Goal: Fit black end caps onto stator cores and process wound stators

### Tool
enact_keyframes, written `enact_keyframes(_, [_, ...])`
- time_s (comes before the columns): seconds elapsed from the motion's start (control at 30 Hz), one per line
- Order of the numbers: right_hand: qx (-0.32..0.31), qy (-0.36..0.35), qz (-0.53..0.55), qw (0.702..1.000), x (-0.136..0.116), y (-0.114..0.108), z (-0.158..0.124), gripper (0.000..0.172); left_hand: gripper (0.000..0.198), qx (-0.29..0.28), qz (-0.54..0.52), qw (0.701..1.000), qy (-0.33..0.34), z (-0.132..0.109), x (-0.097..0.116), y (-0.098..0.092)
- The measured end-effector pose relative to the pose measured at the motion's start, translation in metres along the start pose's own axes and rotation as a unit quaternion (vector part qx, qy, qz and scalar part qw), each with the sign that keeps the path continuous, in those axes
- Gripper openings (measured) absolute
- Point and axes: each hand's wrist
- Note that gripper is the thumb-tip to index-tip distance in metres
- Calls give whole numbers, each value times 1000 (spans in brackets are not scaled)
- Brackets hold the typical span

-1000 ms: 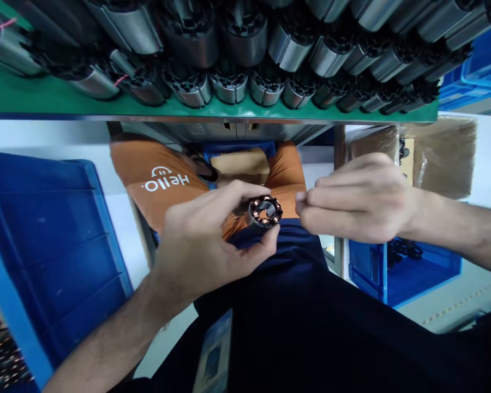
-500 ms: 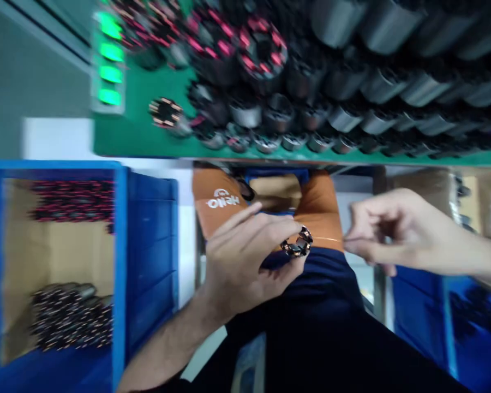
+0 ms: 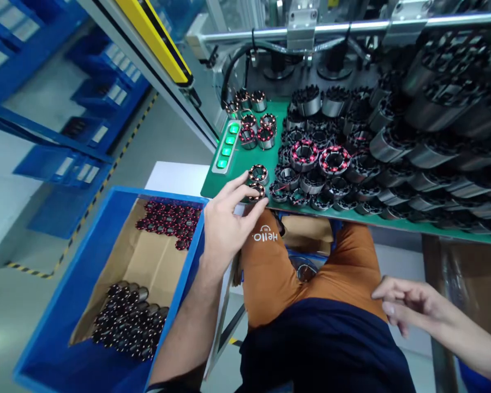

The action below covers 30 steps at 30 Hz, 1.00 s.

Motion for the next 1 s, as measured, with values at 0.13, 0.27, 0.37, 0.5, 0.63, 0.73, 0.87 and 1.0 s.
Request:
enact_keyframes(0.13, [75, 0, 21, 997, -1, 9, -8, 39, 10, 4, -8, 1000, -9, 18, -2, 6])
enact_keyframes(0.27, [119, 2, 58, 991, -5, 18, -17, 48, 10, -28, -24, 999, -3, 25, -3, -2])
enact_keyframes(0.37, [83, -2, 54, 995, -2, 18, -15, 49, 39, -28, -73, 997, -4, 32, -13, -20])
enact_keyframes(0.5, [68, -12, 60, 996, 7, 16, -6, 40, 34, 35, 19, 999, 8, 68, -41, -33])
enact_keyframes(0.63, [0, -38, 74, 997, 16, 19, 5, 40, 33, -11, 124, 992, -16, 113, -60, -19])
enact_keyframes(0.73, [-22, -31, 57, 998, 25, 23, 10, 55, 21, -42, 141, 989, -26, 129, -62, -12])
enact_keyframes(0.87, [-2, -28, 43, 999, 31, 28, 10, 74, 12, 33, 79, 996, -7, 113, -46, -33])
enact_keyframes(1.0, [18, -53, 8, 998, 7, 34, 5, 67, 42, 141, -97, 984, 45, 58, 12, -58])
Point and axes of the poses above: each hand's wrist, its own z-axis towards the middle knuckle, its own y-axis out of the palm, x = y × z, and after that the axes turned 13 degrees about -x, right-handed
